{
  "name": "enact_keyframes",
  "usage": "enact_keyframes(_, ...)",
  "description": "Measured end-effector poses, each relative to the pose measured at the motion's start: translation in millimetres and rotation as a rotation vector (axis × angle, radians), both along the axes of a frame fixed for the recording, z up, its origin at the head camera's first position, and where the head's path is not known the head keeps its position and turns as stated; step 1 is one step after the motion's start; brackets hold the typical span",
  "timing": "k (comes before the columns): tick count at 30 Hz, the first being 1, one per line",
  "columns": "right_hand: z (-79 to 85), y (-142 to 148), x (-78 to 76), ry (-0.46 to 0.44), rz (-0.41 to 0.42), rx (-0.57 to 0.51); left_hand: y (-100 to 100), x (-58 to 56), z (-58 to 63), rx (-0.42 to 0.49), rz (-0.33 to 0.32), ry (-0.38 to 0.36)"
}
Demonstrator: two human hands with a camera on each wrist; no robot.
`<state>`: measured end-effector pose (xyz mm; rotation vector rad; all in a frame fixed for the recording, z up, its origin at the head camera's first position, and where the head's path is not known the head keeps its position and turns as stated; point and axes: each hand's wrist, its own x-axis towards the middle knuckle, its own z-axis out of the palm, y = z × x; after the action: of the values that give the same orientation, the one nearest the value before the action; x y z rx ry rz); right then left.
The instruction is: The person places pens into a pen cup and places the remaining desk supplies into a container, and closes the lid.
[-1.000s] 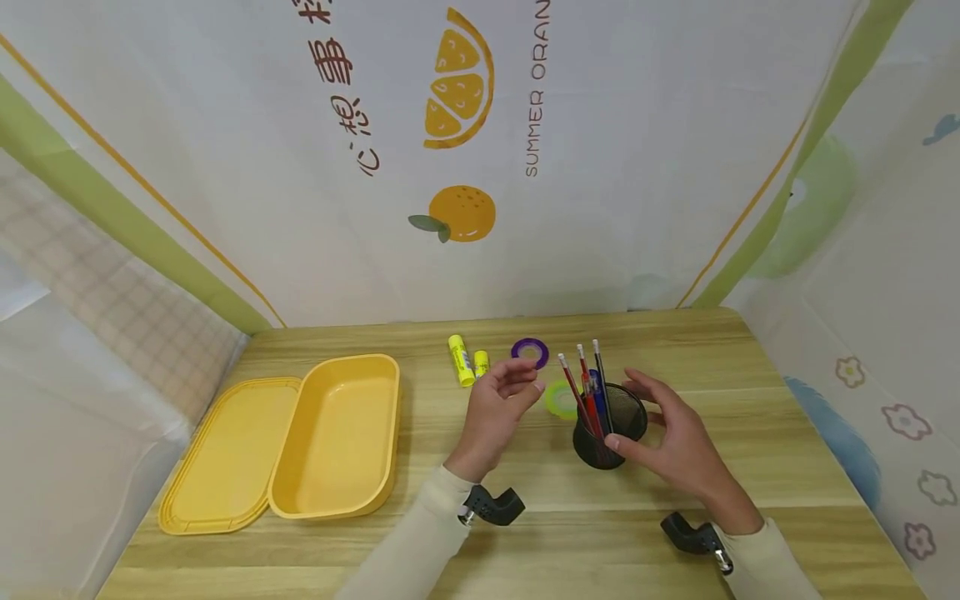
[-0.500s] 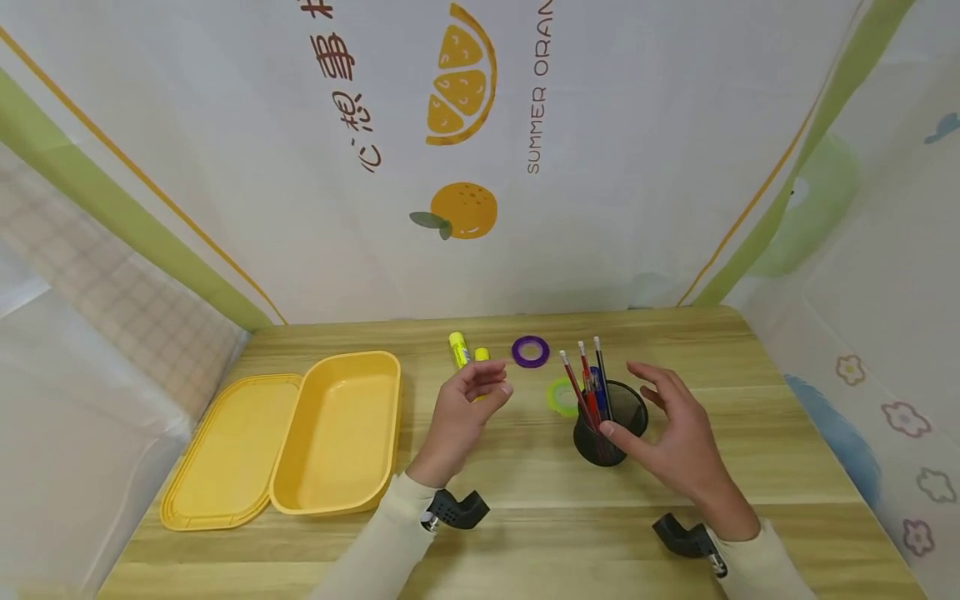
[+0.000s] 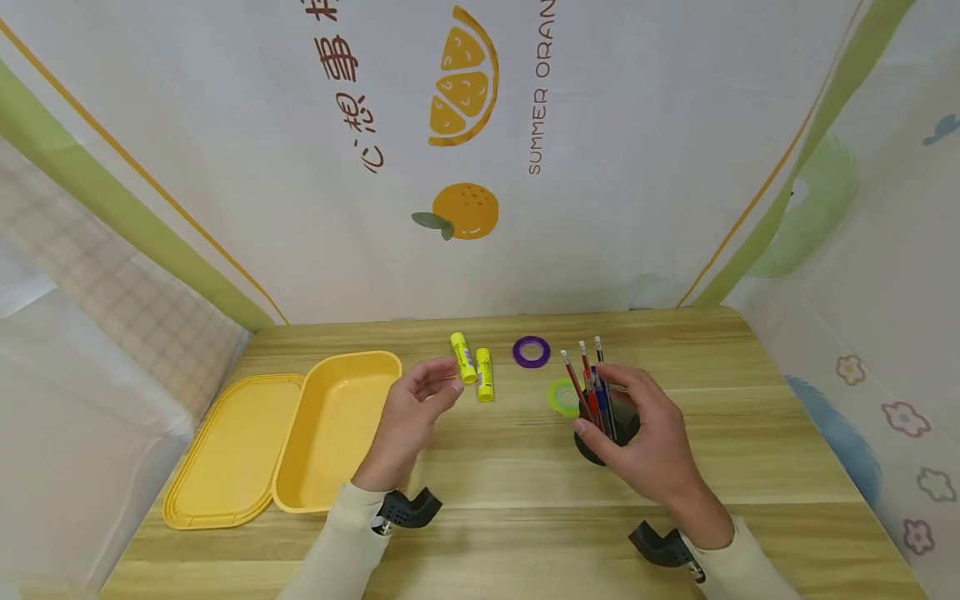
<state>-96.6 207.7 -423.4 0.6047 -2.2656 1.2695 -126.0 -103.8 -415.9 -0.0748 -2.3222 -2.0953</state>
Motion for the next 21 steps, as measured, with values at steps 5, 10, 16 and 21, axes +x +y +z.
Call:
enact_keyframes(5, -1.9, -10.6, 0.8, 0.009, 0.021, 0.035, -22.7, 5.4, 0.7, -0.020, 0.056, -0.017)
enact_keyframes(10, -3.6, -21.1, 0.5, -0.012, 0.026, 0.070, -47.0, 11.5, 1.0, -0.015, 0.115, -0.035)
enact_keyframes(16, -10.4, -33.0, -6.0, -0.019, 0.057, 0.047, -75.3, 15.7, 2.3, -0.028, 0.167, -0.046)
enact_keyframes(21, -18.9, -44.9, -9.2, -0.062, 0.070, 0.066, -101.7, 20.9, 2.8, -0.058, 0.211, -0.083)
